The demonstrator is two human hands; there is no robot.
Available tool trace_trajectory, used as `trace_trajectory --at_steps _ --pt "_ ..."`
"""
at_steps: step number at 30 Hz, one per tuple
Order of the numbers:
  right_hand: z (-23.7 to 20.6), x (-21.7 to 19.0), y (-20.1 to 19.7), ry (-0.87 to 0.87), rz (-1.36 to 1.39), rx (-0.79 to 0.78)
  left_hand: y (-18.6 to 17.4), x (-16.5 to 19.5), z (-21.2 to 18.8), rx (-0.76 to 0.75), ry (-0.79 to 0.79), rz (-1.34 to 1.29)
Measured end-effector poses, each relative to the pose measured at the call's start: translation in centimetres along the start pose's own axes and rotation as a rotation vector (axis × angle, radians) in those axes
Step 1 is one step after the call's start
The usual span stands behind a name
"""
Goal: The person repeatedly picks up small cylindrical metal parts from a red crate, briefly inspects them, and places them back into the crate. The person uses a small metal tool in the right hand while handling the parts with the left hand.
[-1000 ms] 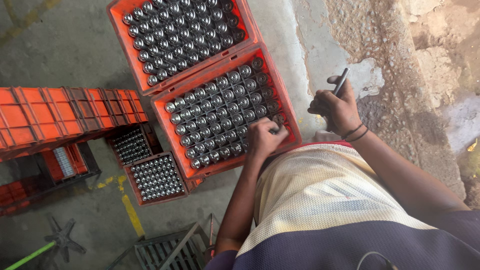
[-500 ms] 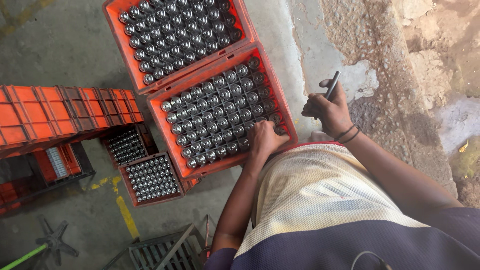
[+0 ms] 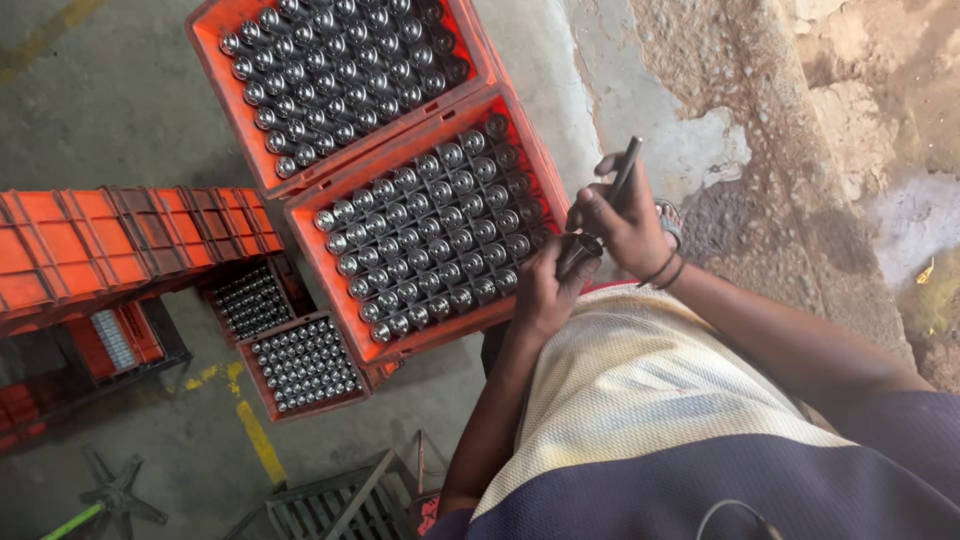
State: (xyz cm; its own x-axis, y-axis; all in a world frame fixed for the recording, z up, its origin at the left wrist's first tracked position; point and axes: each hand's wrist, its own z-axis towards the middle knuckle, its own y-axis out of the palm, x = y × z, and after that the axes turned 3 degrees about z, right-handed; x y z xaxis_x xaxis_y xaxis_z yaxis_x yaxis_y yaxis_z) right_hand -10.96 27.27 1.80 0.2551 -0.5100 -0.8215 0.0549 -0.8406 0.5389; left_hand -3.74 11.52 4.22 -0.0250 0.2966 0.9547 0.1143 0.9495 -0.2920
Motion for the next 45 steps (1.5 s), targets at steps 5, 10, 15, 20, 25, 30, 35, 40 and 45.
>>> trace_trajectory --at_steps 5,10,15,20,25,30,35,40,45 --pt "-0.9 0.0 1.6 -0.047 -0.008 -0.056 0.3 0.8 0.1 -0.032 -0.421 -0.428" --pt "-0.3 0.6 1.3 0.03 0.064 0.013 -0.9 2.6 -0.8 -0.059 -0.216 -0.062" --pt "-0.6 2.5 0.6 0.028 0.094 0.13 -1.5 4.3 -0.7 -0.057 -0.173 0.051" --pt "0.3 0.9 -0.5 -0.036 0.025 0.201 -1.4 4.8 -1.0 -0.082 -0.198 0.158" --pt "5.3 -6.6 -7.6 -0.367 0.082 0.369 -2.9 2.2 -2.7 -0.048 -0.28 0.331" --pt "4.4 -6.8 -9.8 -0.128 0.234 0.398 -2.2 -1.6 -2.0 0.099 -0.084 0.318" --pt "2.0 -3.5 -6.5 0.167 0.198 0.369 -1.1 -3.0 0.1 0.191 -0.148 0.485" --pt "1.0 -0.2 -5.3 0.298 0.207 0.334 -1.8 -2.1 3.8 0.082 -0.323 0.775" --pt "0.6 0.6 -5.5 0.199 0.167 0.305 -6.3 -0.3 1.9 0.174 0.035 0.539"
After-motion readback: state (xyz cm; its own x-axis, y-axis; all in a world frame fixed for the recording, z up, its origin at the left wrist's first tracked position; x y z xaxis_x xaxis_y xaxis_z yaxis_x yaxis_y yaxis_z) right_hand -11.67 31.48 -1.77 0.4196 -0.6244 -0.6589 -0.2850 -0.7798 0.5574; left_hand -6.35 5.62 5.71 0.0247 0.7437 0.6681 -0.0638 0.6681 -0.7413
